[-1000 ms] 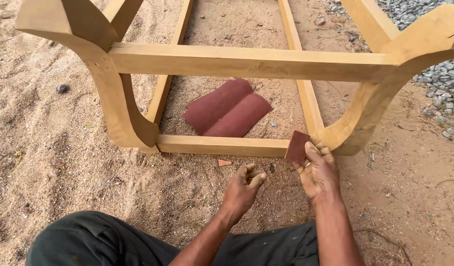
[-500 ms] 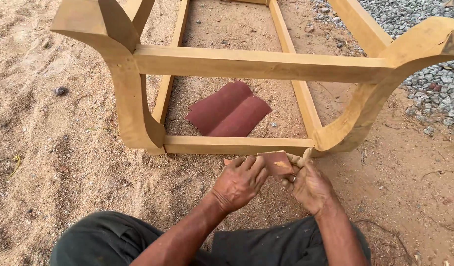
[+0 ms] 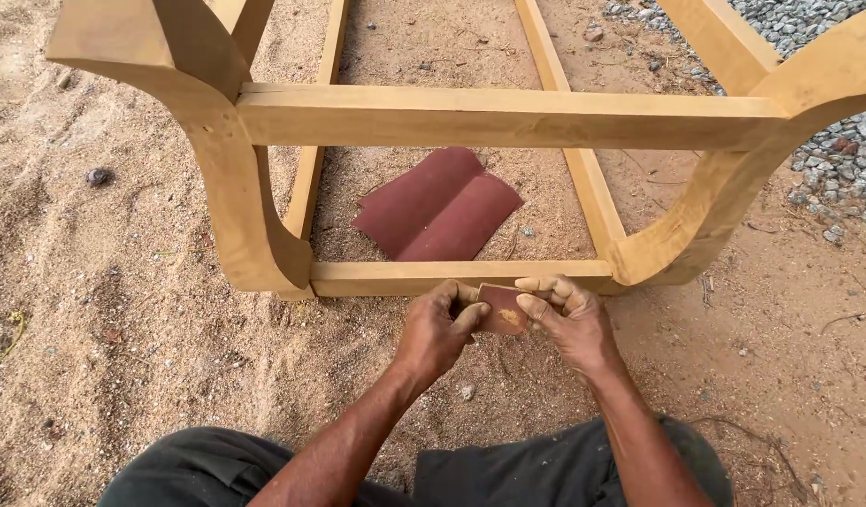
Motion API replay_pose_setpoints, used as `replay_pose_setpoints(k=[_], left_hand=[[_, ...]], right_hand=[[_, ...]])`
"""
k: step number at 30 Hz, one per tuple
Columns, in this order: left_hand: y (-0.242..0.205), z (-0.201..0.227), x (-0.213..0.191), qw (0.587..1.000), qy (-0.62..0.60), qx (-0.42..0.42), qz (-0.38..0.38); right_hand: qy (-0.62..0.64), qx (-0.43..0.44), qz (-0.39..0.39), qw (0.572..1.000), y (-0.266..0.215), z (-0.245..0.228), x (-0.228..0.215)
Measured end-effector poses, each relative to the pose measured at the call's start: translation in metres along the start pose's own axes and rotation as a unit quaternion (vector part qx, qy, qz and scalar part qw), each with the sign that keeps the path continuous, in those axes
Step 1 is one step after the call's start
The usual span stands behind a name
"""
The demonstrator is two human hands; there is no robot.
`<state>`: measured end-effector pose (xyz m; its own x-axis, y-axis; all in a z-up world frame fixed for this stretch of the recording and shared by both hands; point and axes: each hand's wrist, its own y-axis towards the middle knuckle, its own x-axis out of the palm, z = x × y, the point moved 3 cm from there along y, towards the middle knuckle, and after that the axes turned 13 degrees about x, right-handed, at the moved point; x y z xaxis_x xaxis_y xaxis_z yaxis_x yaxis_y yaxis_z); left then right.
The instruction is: Sanding the wooden frame of a piece of furniture with sandpaper.
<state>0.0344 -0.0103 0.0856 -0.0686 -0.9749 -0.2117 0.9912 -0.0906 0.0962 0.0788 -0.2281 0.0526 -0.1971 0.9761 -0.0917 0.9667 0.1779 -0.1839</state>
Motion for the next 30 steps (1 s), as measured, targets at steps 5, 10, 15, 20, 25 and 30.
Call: replay_pose_setpoints(k=[5, 10, 15, 20, 25, 30], left_hand=[[0.042, 0.039, -0.023, 0.89, 0.314, 0.265, 0.198], [0.054, -0.006, -0.007, 0.686, 0.485, 0.461, 0.286], [0.076, -0.112, 0.02, 0.744, 0.586, 0.318, -0.045], [0.101, -0.04, -0.019, 0.807, 0.502, 0.299, 0.082], [0.116, -0.095, -0.009, 0.836, 0.463, 0.295, 0.016], [0.162, -0.106, -0.001, 0.908, 0.396, 0.132, -0.025]], right_hand=[[0.066, 0.09, 0.15, 0.982, -0.018, -0.002, -0.023], [0.173, 0.178, 0.193, 0.949, -0.011, 0.026, -0.052], [0.157, 0.208, 0.168, 0.951, -0.014, 0.027, -0.045], [0.13, 0.184, 0.152, 0.962, -0.008, 0.024, -0.035], [0.08, 0.197, 0.142, 0.967, 0.0, 0.032, -0.028], [0.046, 0.243, 0.165, 0.955, 0.011, 0.037, -0.027]])
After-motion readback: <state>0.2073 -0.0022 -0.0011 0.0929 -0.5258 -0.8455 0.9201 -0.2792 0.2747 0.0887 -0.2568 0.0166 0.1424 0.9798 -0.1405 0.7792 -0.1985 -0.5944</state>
